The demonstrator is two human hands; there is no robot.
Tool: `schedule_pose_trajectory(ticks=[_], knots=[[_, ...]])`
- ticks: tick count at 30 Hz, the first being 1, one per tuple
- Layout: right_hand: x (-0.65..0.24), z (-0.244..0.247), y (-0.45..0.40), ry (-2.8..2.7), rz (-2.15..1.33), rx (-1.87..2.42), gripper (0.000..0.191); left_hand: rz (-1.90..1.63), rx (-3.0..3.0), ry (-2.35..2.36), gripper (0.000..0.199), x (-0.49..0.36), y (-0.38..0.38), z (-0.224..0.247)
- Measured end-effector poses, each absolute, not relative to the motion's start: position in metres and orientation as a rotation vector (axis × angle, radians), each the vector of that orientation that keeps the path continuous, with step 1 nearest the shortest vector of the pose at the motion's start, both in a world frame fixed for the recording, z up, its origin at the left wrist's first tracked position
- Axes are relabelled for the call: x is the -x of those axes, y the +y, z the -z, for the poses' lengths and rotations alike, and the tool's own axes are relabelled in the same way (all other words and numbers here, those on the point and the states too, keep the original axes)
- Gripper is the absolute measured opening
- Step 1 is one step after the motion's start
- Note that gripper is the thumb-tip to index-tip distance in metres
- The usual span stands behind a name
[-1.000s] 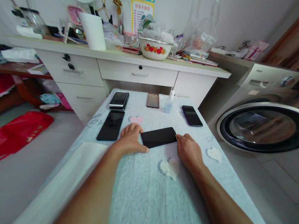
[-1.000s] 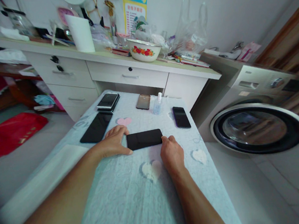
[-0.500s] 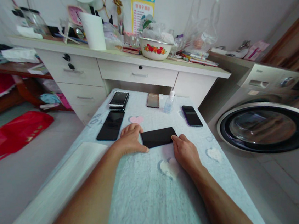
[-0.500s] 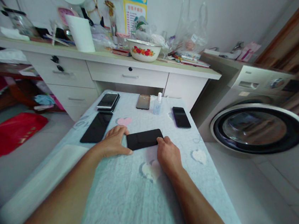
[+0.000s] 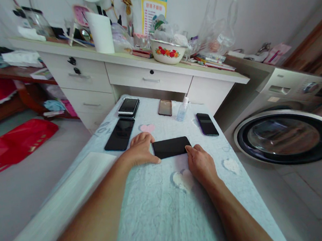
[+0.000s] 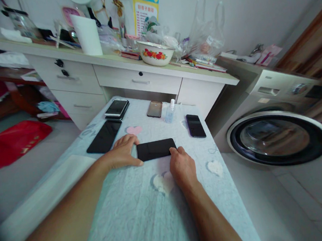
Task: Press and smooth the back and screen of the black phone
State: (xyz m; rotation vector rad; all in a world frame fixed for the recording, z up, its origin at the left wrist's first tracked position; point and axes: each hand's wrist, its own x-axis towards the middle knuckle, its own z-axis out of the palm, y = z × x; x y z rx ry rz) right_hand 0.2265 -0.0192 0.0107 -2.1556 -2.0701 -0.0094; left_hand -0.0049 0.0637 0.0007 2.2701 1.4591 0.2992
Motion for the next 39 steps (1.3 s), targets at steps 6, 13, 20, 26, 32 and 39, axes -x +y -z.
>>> schedule_pose_trajectory(ticks=[6, 13, 20, 26, 32, 39], knots=[[-0.231, -0.006, -0.018, -2.011, 0.058, 2.224, 0.036, -0.276, -2.259, 1.466, 0.067, 0.004, 0.063, -0.003], [-0.234, -0.005, -0.018, -1.967, 0.101, 2.269, 0.036, -0.272, -2.261, 1.456, 0.065, 0.005, 0.063, -0.004], [-0.235, -0.007, -0.019, -1.952, 0.104, 2.298, 0.035, -0.274, -2.259, 1.453, 0.063, 0.005, 0.062, -0.005], [-0.234, -0.006, -0.018, -1.968, 0.099, 2.317, 0.036, -0.270, -2.263, 1.456, 0.063, 0.005, 0.062, -0.006], [-0.228, -0.004, -0.016, -2.026, 0.075, 2.253, 0.035, -0.289, -2.267, 1.458, 0.064, 0.004, 0.063, -0.003], [-0.222, -0.007, -0.016, -2.132, 0.049, 2.139, 0.034, -0.279, -2.255, 1.472, 0.066, 0.004, 0.063, -0.004]])
